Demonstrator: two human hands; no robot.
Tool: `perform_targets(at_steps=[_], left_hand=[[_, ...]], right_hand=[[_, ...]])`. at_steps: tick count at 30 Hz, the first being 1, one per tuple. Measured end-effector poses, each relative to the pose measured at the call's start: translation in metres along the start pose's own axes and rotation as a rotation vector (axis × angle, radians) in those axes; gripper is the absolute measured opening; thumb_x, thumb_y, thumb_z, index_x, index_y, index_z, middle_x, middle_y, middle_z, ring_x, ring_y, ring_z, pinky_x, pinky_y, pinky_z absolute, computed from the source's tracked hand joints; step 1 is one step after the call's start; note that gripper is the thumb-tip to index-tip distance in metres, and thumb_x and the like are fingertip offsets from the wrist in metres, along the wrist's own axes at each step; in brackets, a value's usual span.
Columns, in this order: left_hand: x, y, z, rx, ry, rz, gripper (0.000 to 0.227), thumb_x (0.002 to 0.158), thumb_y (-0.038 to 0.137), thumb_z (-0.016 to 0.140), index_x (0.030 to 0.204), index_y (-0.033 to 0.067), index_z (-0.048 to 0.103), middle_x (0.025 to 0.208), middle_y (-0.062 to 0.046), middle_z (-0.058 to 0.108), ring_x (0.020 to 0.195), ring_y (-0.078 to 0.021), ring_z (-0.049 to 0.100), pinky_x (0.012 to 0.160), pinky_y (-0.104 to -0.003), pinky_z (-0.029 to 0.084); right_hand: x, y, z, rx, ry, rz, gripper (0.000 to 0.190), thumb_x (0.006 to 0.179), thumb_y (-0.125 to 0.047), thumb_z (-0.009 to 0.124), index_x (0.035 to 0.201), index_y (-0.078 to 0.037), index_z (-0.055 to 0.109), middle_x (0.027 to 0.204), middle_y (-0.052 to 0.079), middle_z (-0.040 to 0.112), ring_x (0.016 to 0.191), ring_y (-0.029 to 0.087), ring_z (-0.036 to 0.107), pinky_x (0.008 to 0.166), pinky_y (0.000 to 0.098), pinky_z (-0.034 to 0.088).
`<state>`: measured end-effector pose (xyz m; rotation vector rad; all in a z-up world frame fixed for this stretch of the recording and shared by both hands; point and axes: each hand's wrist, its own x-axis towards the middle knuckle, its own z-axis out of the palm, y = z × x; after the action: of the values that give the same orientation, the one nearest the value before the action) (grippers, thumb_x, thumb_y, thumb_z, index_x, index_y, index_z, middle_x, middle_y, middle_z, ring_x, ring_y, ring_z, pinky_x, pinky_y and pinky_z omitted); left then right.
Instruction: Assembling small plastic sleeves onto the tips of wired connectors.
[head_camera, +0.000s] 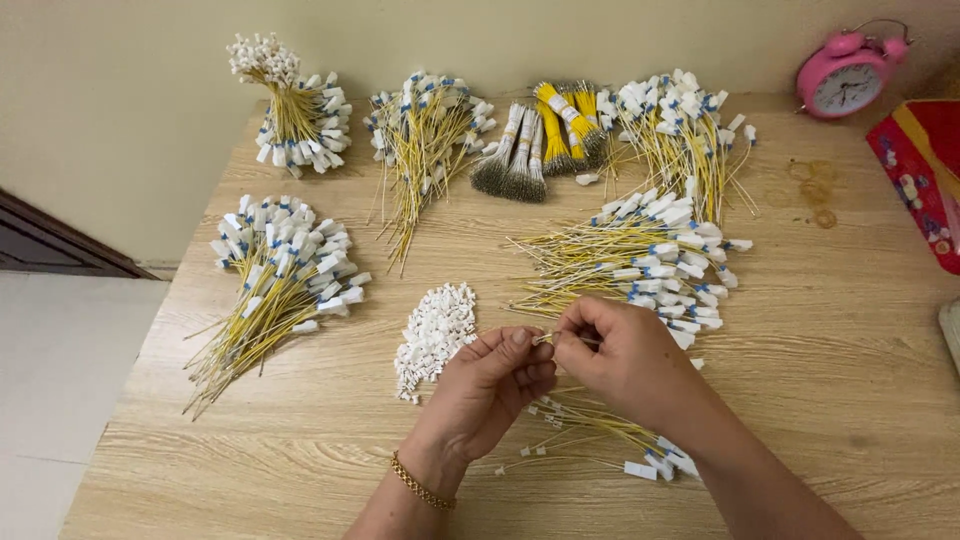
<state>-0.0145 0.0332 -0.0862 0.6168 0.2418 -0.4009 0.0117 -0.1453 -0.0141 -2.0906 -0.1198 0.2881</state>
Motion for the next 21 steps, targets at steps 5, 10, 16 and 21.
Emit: perform_targets(at_steps=[5,10,16,21], left_hand=[[0.001,-0.003,0.004,0.001,0.014,0.001,0.015,0.095,0.013,0.068,0.102,-0.0011,0.070,0.089,-0.012,0.073,0.079,-0.0199,0.069,0.080,-0.034,0.060],[0.004,-0.012,-0.001,0.029,0.039,0.068,0.013,0.097,0.008,0.067,0.100,-0.0044,0.069,0.091,-0.014,0.069,0.080,-0.0205,0.065,0.081,-0.034,0.057],[0.004,-0.010,0.002,0.131,0.001,0.109,0.014,0.097,0.009,0.068,0.095,-0.0041,0.070,0.084,-0.013,0.069,0.075,-0.0198,0.063,0.076,-0.033,0.055],[0.005,-0.013,0.001,0.164,0.064,0.084,0.012,0.098,0.008,0.066,0.097,-0.0042,0.068,0.085,-0.014,0.068,0.077,-0.0202,0.063,0.077,-0.033,0.055]], right_hand=[[-0.001,-0.001,0.000,-0.013,-0.014,0.030,0.007,0.080,-0.011,0.072,0.080,-0.005,0.075,0.063,0.003,0.071,0.055,0.012,0.057,0.052,0.0247,0.045],[-0.003,0.000,-0.002,-0.017,-0.004,-0.101,0.005,0.077,-0.010,0.075,0.077,-0.005,0.076,0.066,0.001,0.071,0.055,0.010,0.057,0.051,0.0242,0.045],[0.000,0.002,-0.006,-0.020,-0.061,-0.012,0.009,0.083,-0.013,0.074,0.080,-0.004,0.077,0.063,0.001,0.069,0.054,0.010,0.054,0.050,0.0252,0.043],[0.000,0.006,-0.005,-0.076,-0.094,0.008,0.009,0.083,-0.015,0.074,0.084,-0.007,0.078,0.068,0.001,0.073,0.054,0.010,0.057,0.050,0.0245,0.043]])
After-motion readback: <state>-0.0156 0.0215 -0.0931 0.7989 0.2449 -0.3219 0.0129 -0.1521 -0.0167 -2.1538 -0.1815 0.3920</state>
